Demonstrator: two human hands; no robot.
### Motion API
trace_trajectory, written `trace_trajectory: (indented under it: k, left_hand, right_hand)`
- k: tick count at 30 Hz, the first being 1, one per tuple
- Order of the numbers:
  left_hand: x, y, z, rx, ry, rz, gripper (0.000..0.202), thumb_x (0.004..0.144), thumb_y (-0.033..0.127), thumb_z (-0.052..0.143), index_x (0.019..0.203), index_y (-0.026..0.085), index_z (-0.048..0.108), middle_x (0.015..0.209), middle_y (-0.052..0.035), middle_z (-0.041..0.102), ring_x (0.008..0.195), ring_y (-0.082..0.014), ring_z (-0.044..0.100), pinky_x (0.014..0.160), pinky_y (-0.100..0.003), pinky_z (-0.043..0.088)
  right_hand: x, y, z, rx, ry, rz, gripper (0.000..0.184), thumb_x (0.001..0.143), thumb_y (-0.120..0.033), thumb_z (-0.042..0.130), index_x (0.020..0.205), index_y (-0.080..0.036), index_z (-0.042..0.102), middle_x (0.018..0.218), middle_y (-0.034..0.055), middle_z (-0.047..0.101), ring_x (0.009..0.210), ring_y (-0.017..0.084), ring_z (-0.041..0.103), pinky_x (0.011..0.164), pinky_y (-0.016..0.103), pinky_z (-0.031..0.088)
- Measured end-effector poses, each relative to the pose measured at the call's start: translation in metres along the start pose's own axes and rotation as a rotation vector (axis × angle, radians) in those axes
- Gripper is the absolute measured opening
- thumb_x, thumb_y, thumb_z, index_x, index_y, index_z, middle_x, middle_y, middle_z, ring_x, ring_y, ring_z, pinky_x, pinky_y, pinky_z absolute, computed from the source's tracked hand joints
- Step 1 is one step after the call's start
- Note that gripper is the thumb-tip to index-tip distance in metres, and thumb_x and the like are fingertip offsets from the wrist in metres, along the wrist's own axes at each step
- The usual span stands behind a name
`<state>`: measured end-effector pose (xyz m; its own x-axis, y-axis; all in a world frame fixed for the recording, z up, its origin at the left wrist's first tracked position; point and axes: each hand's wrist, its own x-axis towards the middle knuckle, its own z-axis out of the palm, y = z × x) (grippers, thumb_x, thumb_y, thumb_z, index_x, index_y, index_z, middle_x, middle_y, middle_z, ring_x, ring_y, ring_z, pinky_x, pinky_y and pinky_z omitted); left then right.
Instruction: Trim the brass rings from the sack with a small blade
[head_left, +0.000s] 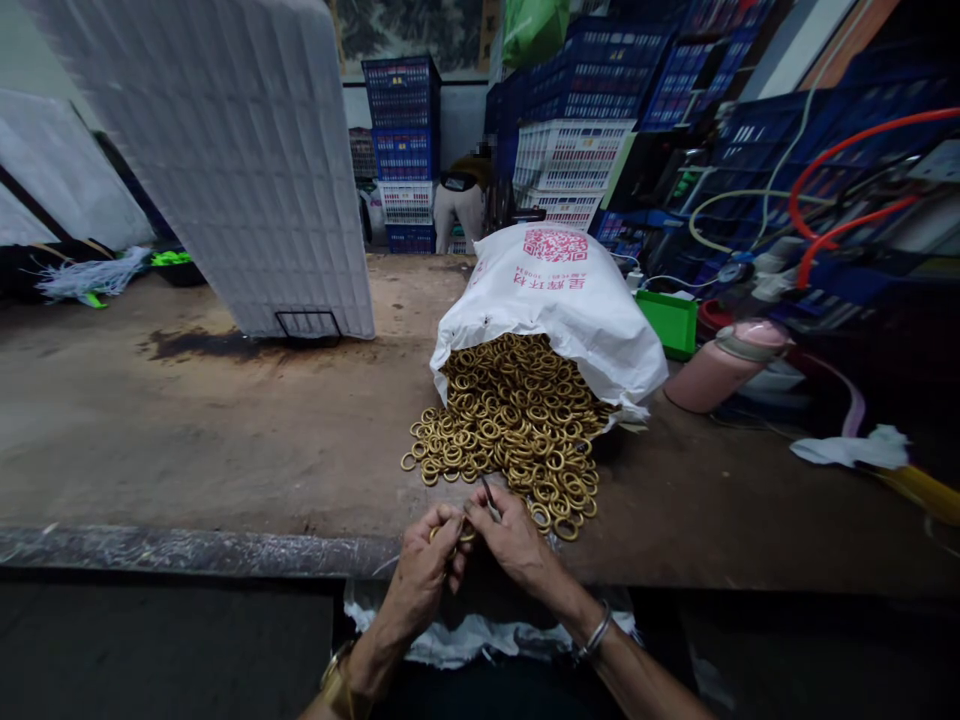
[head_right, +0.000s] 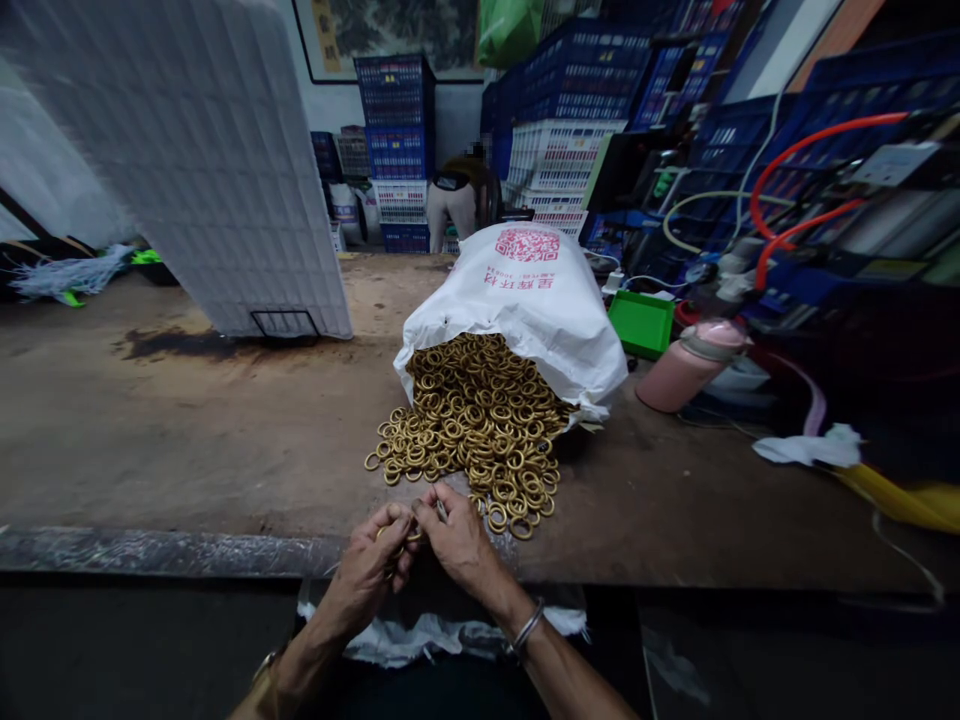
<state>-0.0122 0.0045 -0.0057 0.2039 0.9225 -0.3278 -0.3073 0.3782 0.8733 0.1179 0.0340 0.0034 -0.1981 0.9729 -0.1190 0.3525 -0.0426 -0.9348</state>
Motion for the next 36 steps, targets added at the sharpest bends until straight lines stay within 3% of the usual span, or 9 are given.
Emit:
trace_trajectory:
  k: [13, 18, 21, 26, 29, 32, 36]
  left_hand:
    - [-0.003, 0.000, 0.002, 0.034, -0.017, -0.060, 0.029, 0.072, 0.046, 0.055, 0.076, 0.019, 0.044, 0.057, 0.0062, 0.050, 0.038, -0.0030, 0.038, 0.036, -0.014, 0.029]
    - [-0.005, 0.004, 0.005, 0.063, 0.029, -0.033, 0.031, 0.071, 0.047, 0.055, 0.074, 0.019, 0.043, 0.055, 0.0065, 0.049, 0.038, -0.0030, 0.037, 0.035, -0.013, 0.026]
    - [-0.003, 0.004, 0.006, 0.097, 0.050, 0.029, 0.032, 0.070, 0.048, 0.056, 0.071, 0.019, 0.043, 0.054, 0.0067, 0.048, 0.038, -0.0031, 0.036, 0.035, -0.014, 0.026]
    - [-0.001, 0.000, 0.005, 0.127, 0.079, 0.096, 0.033, 0.068, 0.048, 0.057, 0.066, 0.018, 0.043, 0.049, 0.0072, 0.045, 0.039, -0.0035, 0.037, 0.037, -0.014, 0.026]
    - [-0.005, -0.001, 0.002, 0.145, 0.077, 0.070, 0.033, 0.069, 0.048, 0.057, 0.066, 0.018, 0.043, 0.051, 0.0066, 0.046, 0.038, -0.0030, 0.036, 0.035, -0.013, 0.024]
    - [-0.011, 0.002, 0.000, 0.110, 0.052, -0.028, 0.031, 0.070, 0.046, 0.057, 0.070, 0.018, 0.044, 0.053, 0.0058, 0.048, 0.038, -0.0027, 0.037, 0.034, -0.012, 0.024]
    - [-0.015, 0.007, -0.003, -0.125, -0.019, -0.069, 0.026, 0.073, 0.041, 0.057, 0.076, 0.019, 0.044, 0.058, 0.0044, 0.052, 0.040, -0.0037, 0.040, 0.034, -0.013, 0.027]
  right_hand:
    - [-0.003, -0.003, -0.002, -0.009, 0.032, -0.004, 0.021, 0.079, -0.031, 0.037, 0.065, -0.018, 0.045, 0.055, -0.0052, 0.041, 0.053, 0.009, 0.040, 0.052, 0.020, 0.032]
    - [-0.009, 0.006, -0.006, -0.399, 0.034, -0.076, 0.013, 0.076, -0.020, 0.036, 0.072, -0.018, 0.049, 0.059, -0.0019, 0.049, 0.056, 0.012, 0.045, 0.054, 0.022, 0.029]
    - [-0.014, 0.009, -0.005, -0.595, -0.058, -0.136, 0.026, 0.065, -0.009, 0.038, 0.085, -0.019, 0.053, 0.067, 0.0001, 0.057, 0.062, 0.013, 0.049, 0.057, 0.023, 0.027]
    - [-0.016, 0.005, -0.003, -0.801, -0.117, -0.128, 0.032, 0.063, -0.007, 0.037, 0.087, -0.019, 0.053, 0.070, 0.0014, 0.060, 0.063, 0.015, 0.051, 0.056, 0.024, 0.024]
    - [-0.013, 0.004, -0.004, -0.892, -0.138, -0.094, 0.030, 0.066, -0.007, 0.038, 0.090, -0.018, 0.052, 0.070, 0.0029, 0.062, 0.063, 0.016, 0.053, 0.054, 0.025, 0.023]
    - [-0.008, 0.003, -0.007, -0.961, -0.095, -0.047, 0.031, 0.069, -0.008, 0.039, 0.096, -0.015, 0.051, 0.073, 0.0056, 0.063, 0.064, 0.017, 0.055, 0.053, 0.025, 0.024]
    - [0.004, -0.001, -0.007, -0.983, 0.051, -0.016, 0.031, 0.069, -0.003, 0.038, 0.094, -0.016, 0.050, 0.077, 0.0056, 0.063, 0.067, 0.016, 0.057, 0.056, 0.025, 0.027]
